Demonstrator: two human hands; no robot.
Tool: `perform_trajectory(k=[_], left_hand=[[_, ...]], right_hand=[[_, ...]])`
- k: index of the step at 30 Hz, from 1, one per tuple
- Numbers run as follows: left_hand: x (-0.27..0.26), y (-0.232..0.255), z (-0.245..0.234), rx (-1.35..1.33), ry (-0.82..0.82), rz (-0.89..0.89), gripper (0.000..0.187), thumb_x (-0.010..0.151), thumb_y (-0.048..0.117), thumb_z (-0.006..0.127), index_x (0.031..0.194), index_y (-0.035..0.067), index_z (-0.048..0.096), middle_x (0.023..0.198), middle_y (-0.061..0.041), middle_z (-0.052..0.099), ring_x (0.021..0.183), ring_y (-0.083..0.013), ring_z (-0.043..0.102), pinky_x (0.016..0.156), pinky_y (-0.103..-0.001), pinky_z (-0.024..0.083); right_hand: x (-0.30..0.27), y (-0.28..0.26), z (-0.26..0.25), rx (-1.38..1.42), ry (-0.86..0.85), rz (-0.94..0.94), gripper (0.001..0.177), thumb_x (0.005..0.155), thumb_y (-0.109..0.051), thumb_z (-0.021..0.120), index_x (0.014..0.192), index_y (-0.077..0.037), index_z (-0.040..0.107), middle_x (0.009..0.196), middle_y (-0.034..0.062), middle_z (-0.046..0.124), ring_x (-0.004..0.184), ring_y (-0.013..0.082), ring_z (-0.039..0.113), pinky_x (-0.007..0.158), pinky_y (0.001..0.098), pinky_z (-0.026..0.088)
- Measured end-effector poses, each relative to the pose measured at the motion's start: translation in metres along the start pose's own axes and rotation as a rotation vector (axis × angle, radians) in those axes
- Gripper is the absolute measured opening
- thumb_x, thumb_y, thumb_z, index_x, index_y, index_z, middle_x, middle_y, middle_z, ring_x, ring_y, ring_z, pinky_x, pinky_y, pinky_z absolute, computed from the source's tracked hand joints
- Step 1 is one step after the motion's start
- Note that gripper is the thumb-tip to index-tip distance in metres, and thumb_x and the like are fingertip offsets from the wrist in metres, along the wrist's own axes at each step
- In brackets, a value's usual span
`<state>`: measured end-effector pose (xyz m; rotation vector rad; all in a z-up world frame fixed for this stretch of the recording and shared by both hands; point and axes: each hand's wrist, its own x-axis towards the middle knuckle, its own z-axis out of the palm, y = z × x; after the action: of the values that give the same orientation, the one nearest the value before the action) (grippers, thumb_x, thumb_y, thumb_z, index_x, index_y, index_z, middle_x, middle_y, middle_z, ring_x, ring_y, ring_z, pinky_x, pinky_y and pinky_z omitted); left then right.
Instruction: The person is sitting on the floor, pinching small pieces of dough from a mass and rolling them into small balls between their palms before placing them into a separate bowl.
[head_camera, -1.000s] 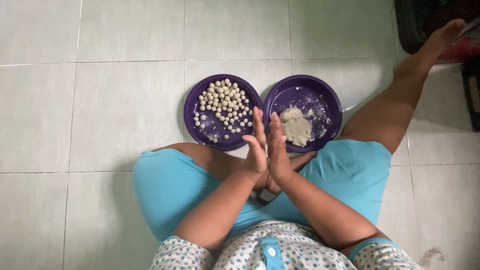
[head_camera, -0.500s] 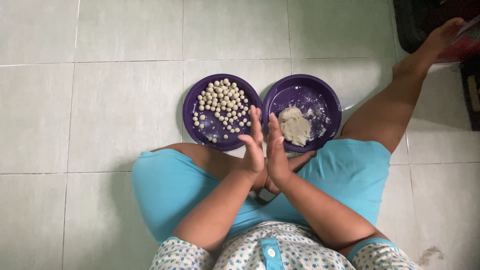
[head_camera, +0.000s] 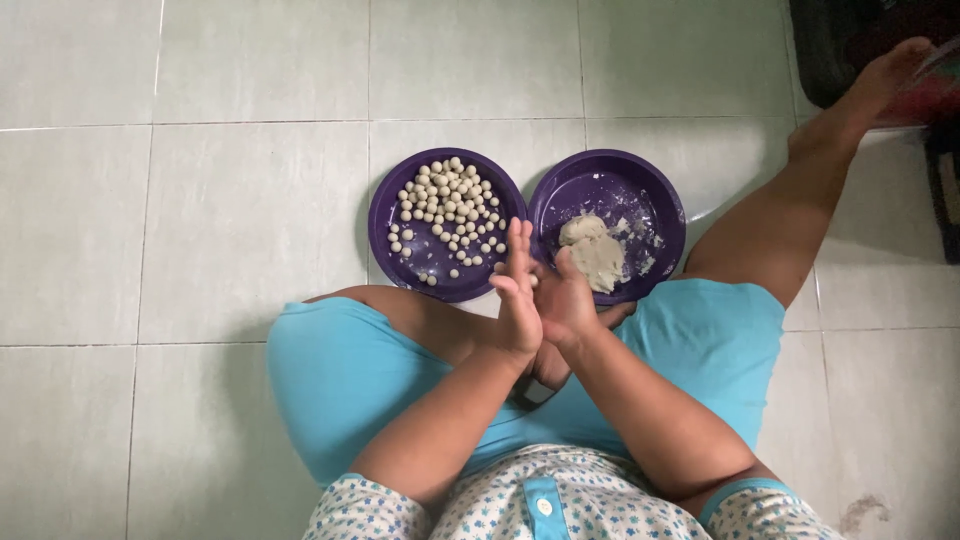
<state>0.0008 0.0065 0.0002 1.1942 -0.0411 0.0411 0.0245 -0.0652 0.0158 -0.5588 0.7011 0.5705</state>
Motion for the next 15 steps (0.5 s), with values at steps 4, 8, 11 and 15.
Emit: perform_trajectory(k=[4,8,11,15], left_hand=[[0.005,0.003,-0.006,0.017,0.166,0.023,0.09,0.097,0.068,-0.006,0.164,0.01,0.006,0.169,-0.016,0.014,0.155,-0.0303,0.013,0.122,-0.036,0.014],[0.009,-0.006,-0.021,-0.145,0.392,-0.142,0.086,0.096,0.072,0.005,0.165,0.022,0.009,0.154,-0.015,0.037,0.139,-0.0239,0.037,0.115,-0.036,0.031],[0.014,-0.003,-0.022,-0.261,0.703,-0.296,0.072,0.102,0.066,0.018,0.164,0.029,0.008,0.171,-0.005,0.002,0.156,-0.0208,0.0,0.126,-0.038,0.0],[0.017,-0.02,-0.025,-0.476,0.902,-0.631,0.084,0.093,0.08,0.042,0.156,0.025,0.039,0.164,0.0,0.032,0.152,-0.0159,0.024,0.127,-0.035,0.014]], right_hand=[[0.035,0.006,-0.027,-0.004,-0.114,-0.035,0.058,0.098,-0.059,0.051,0.118,-0.008,0.07,0.096,0.008,0.065,0.091,0.024,0.063,0.083,0.0386,0.052],[0.068,0.006,-0.027,-0.114,-0.036,-0.066,0.059,0.101,-0.052,0.05,0.129,-0.004,0.065,0.103,0.0123,0.068,0.103,0.0303,0.069,0.09,0.0414,0.056],[0.094,0.011,-0.023,-0.196,-0.023,-0.066,0.062,0.103,-0.045,0.049,0.145,0.001,0.049,0.123,0.0181,0.055,0.131,0.0373,0.055,0.112,0.0472,0.046],[0.097,0.02,-0.002,-0.379,-0.048,-0.046,0.058,0.098,-0.028,0.061,0.146,0.0,0.045,0.124,0.0146,0.045,0.131,0.0367,0.052,0.112,0.0481,0.042]])
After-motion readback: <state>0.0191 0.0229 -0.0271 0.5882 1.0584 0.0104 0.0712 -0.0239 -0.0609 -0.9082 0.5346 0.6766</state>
